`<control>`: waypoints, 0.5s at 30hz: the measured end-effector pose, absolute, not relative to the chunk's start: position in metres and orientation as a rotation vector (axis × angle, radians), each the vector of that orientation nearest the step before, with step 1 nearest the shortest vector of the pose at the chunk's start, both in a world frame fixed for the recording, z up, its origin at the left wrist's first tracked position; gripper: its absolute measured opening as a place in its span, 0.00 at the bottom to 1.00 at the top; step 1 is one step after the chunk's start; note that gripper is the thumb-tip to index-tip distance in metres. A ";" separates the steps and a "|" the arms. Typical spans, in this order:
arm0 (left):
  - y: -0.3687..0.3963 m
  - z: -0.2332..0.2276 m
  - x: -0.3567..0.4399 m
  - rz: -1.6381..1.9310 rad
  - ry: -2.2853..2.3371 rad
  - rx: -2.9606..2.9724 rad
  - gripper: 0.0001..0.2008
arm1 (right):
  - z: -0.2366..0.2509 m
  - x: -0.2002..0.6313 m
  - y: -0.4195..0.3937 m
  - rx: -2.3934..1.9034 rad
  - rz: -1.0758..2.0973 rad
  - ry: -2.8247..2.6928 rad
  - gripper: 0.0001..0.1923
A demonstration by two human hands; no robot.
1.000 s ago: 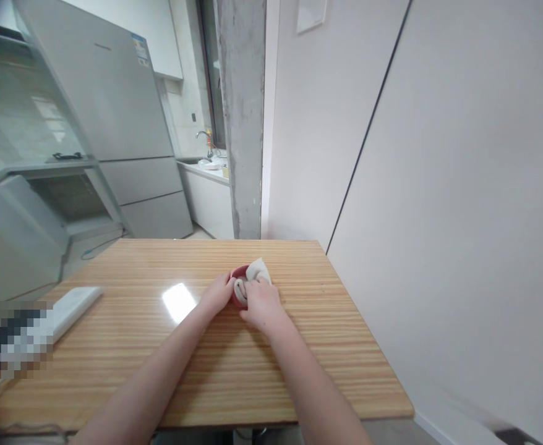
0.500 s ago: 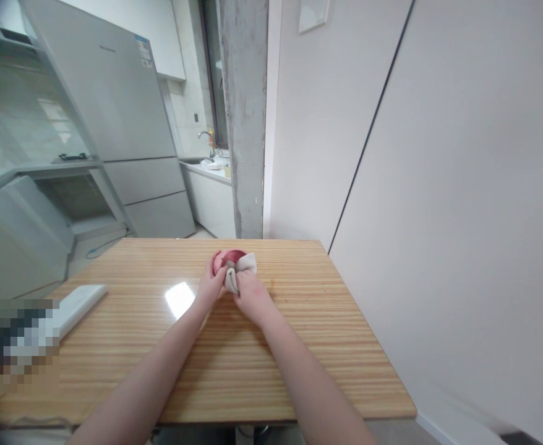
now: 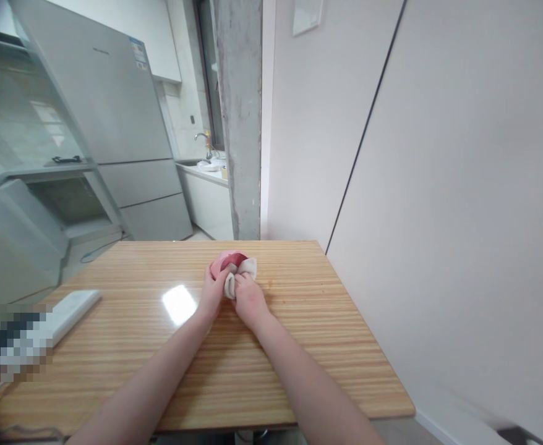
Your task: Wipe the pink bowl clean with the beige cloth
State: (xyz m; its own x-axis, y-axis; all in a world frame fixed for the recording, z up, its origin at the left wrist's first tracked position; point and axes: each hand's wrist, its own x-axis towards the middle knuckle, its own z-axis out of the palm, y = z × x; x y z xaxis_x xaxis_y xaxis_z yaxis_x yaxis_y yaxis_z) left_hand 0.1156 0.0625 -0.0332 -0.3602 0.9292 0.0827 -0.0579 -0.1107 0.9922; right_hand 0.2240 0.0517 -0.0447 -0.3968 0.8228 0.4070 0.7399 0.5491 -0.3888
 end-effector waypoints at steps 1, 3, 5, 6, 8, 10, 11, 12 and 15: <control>0.064 -0.032 0.111 1.584 1.395 1.064 0.22 | -0.044 0.227 0.053 -1.233 0.191 -2.254 0.17; 0.068 -0.028 0.101 1.578 1.446 1.149 0.18 | -0.040 0.233 0.054 -1.130 0.163 -2.319 0.12; 0.071 -0.025 0.091 1.568 1.467 1.224 0.16 | -0.035 0.239 0.054 -1.026 0.106 -2.372 0.08; 0.072 -0.023 0.088 1.556 1.465 1.267 0.16 | -0.034 0.240 0.054 -1.011 0.071 -2.388 0.06; 0.071 -0.021 0.086 1.534 1.440 1.355 0.17 | -0.034 0.238 0.052 -1.068 0.008 -2.388 0.06; 0.069 -0.020 0.089 1.541 1.420 1.362 0.19 | -0.038 0.231 0.051 -1.164 -0.011 -2.347 0.07; 0.067 -0.021 0.092 1.557 1.419 1.317 0.20 | -0.041 0.227 0.050 -1.197 0.006 -2.317 0.08; 0.065 -0.022 0.097 1.582 1.419 1.253 0.23 | -0.044 0.223 0.050 -1.212 0.040 -2.284 0.09; 0.060 -0.029 0.112 1.634 1.386 1.100 0.33 | -0.052 0.218 0.051 -1.177 0.180 -2.128 0.10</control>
State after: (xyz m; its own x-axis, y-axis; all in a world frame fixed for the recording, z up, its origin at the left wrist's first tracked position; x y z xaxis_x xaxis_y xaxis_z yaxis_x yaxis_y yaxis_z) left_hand 0.1120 0.0598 -0.0288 -0.3794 0.9121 0.1553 0.0043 -0.1661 0.9861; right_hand 0.2178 0.0511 -0.0517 -0.3523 0.7901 0.5016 0.6948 0.5799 -0.4255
